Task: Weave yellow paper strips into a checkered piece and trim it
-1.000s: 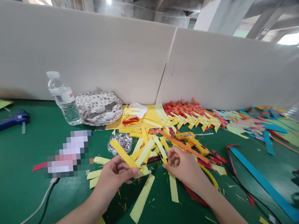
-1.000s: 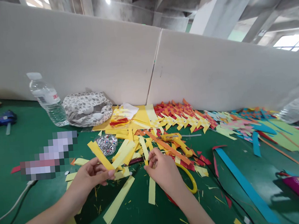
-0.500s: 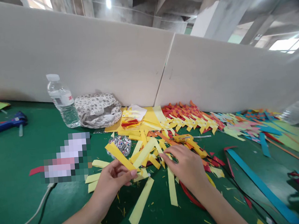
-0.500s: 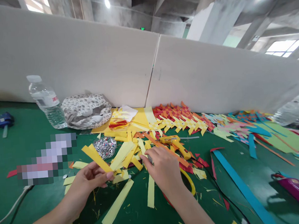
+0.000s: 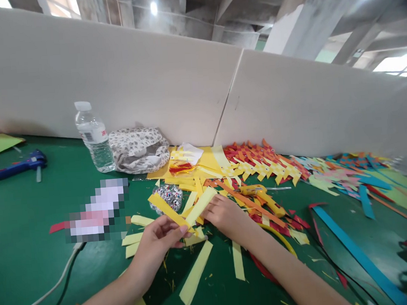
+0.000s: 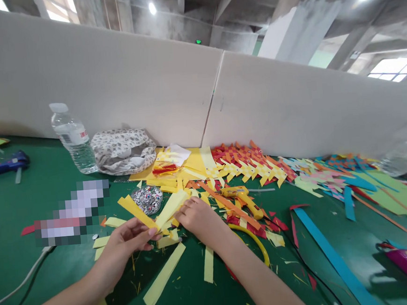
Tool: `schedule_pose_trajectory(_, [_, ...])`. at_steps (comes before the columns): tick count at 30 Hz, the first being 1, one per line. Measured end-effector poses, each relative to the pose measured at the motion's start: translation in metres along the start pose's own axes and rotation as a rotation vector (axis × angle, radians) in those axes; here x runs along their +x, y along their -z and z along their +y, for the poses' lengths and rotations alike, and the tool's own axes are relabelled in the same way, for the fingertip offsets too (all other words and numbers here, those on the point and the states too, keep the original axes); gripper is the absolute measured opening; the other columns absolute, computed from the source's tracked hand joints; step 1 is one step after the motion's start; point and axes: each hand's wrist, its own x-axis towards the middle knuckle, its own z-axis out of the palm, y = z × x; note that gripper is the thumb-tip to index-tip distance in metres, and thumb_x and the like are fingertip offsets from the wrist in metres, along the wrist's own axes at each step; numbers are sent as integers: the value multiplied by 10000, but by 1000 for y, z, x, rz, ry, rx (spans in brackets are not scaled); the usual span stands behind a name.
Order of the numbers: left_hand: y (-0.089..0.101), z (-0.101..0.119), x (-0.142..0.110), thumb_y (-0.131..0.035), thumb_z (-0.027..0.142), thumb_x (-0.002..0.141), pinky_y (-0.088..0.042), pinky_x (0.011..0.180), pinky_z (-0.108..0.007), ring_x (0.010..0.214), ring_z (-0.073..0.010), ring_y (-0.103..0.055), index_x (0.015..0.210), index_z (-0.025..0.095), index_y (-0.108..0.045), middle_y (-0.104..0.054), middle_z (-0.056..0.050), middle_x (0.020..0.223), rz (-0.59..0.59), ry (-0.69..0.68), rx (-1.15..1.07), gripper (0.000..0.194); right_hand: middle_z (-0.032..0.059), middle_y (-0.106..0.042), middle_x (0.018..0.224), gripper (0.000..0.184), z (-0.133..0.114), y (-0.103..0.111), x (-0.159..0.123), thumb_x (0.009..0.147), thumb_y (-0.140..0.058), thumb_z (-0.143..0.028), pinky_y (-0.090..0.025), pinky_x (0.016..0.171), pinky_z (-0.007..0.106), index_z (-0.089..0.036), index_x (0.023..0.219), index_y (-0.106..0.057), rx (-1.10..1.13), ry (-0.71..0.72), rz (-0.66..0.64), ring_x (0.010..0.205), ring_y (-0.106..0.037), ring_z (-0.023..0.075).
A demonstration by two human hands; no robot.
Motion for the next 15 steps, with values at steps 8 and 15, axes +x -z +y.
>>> schedule_pose_trajectory(8, [0, -1, -1, -722, 280, 661, -482, 571, -196, 735, -162, -659, 795, 173, -612, -664, -1, 722, 15, -13, -3, 204, 77, -667, 842, 138, -9, 2, -1, 827, -532, -259, -414, 827, 340, -158, 867, -617, 75, -87, 46, 861, -587, 204])
schedule_pose_trajectory(15, [-2, -1, -1, -734, 315, 646, -509, 544, -202, 706, -163, -666, 762, 161, -590, -662, -1, 717, 73, -3, -29, 240, 36, -679, 815, 211, -19, -2, -8, 837, -447, -101, -389, 895, 366, -211, 915, -610, 269, -146, 201, 809, -608, 169])
